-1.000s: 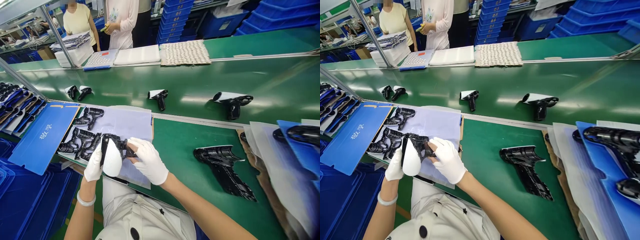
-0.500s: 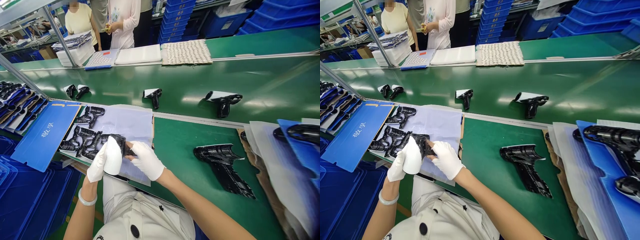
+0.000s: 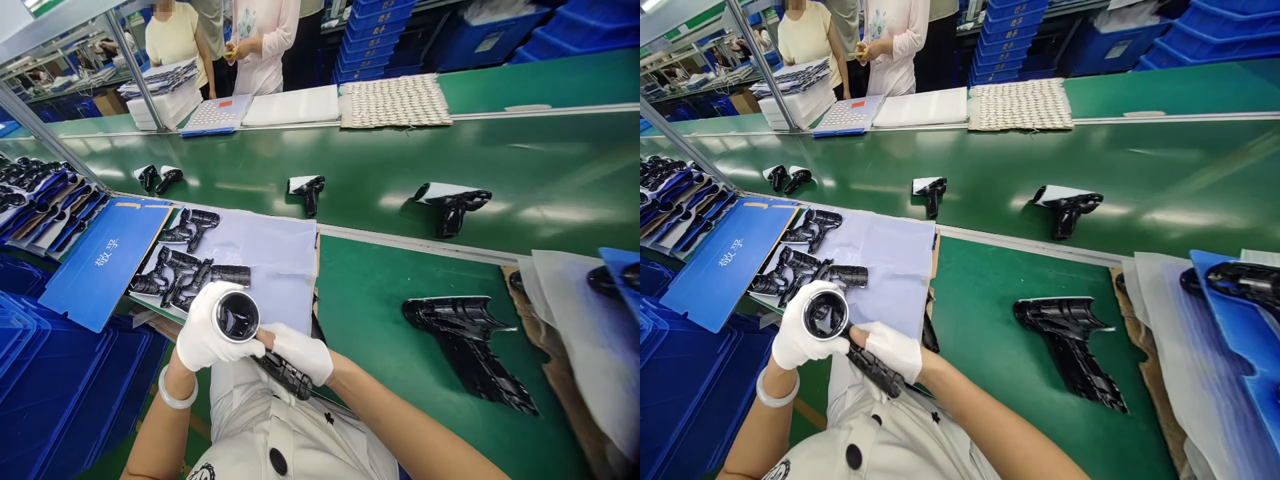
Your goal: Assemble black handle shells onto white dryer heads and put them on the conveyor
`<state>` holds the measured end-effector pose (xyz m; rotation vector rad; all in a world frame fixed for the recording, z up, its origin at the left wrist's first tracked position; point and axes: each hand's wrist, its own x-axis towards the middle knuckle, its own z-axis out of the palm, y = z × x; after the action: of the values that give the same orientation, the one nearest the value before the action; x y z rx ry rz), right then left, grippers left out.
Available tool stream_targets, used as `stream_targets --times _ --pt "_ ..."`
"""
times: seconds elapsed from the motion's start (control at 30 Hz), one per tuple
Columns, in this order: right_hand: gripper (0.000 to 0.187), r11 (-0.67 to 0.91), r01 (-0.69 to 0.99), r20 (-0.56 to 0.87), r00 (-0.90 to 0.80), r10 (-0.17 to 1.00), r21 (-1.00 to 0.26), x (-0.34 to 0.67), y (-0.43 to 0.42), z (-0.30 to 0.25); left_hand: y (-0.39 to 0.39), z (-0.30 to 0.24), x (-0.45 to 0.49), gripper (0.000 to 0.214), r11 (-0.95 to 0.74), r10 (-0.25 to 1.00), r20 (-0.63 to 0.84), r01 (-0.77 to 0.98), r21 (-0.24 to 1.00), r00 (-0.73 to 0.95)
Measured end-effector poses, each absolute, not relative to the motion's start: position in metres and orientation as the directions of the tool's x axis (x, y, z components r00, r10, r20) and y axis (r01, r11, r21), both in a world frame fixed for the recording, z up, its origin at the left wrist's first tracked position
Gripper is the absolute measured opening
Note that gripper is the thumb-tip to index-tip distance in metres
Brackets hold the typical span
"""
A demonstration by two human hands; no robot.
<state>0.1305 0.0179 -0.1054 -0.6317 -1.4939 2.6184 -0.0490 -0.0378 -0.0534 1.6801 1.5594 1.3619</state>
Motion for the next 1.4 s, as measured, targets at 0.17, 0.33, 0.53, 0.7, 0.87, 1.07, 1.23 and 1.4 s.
stream_targets --times 0.17,0.33,0.53,0.7,0.87,1.07,1.23,1.4 --pt "0.063 -0.859 0.161 -0.360 -0.932 0.029 -0.486 0.136 0.011 -0.095 -0.041 -0.065 -0.044 0.077 -0.339 0.911 0.376 0.209 0.917 -0.171" --pt "0.052 -0.926 -0.071 -0.332 -0.921 0.204 -0.372 0.150 -0.004 -0.068 -0.041 -0.070 -0.045 0.070 -0.326 0.905 0.360 0.175 0.929 -0.225" --pt "0.053 -0.724 -0.122 -0.267 -0.878 0.397 -0.678 0.148 -0.007 -0.060 -0.044 -0.070 -0.042 0.061 -0.263 0.931 0.277 0.090 0.961 -0.236" --pt "0.052 -0.541 -0.123 -0.132 -0.903 0.409 -0.832 0.139 -0.001 -0.077 -0.045 -0.067 -0.033 0.057 -0.347 0.897 0.351 0.063 0.936 -0.268" --pt "0.029 -0.424 0.031 -0.194 -0.918 0.347 -0.905 0.140 0.006 -0.070 -0.045 -0.060 -0.023 0.060 -0.357 0.880 0.363 0.078 0.931 -0.306" --pt "0.013 -0.167 0.287 -0.331 -0.848 0.413 -0.943 0.138 0.009 -0.071 -0.048 -0.051 -0.011 0.066 -0.263 0.855 0.325 0.202 0.943 -0.403" --pt "0.014 -0.115 0.298 -0.315 -0.811 0.493 -0.948 0.139 0.006 -0.091 -0.048 -0.054 -0.010 0.040 -0.171 0.842 0.255 0.213 0.962 -0.475" --pt "0.012 -0.080 0.283 -0.288 -0.845 0.450 -0.956 0.139 0.010 -0.094 -0.050 -0.056 -0.015 0.046 -0.210 0.881 0.261 0.169 0.963 -0.395"
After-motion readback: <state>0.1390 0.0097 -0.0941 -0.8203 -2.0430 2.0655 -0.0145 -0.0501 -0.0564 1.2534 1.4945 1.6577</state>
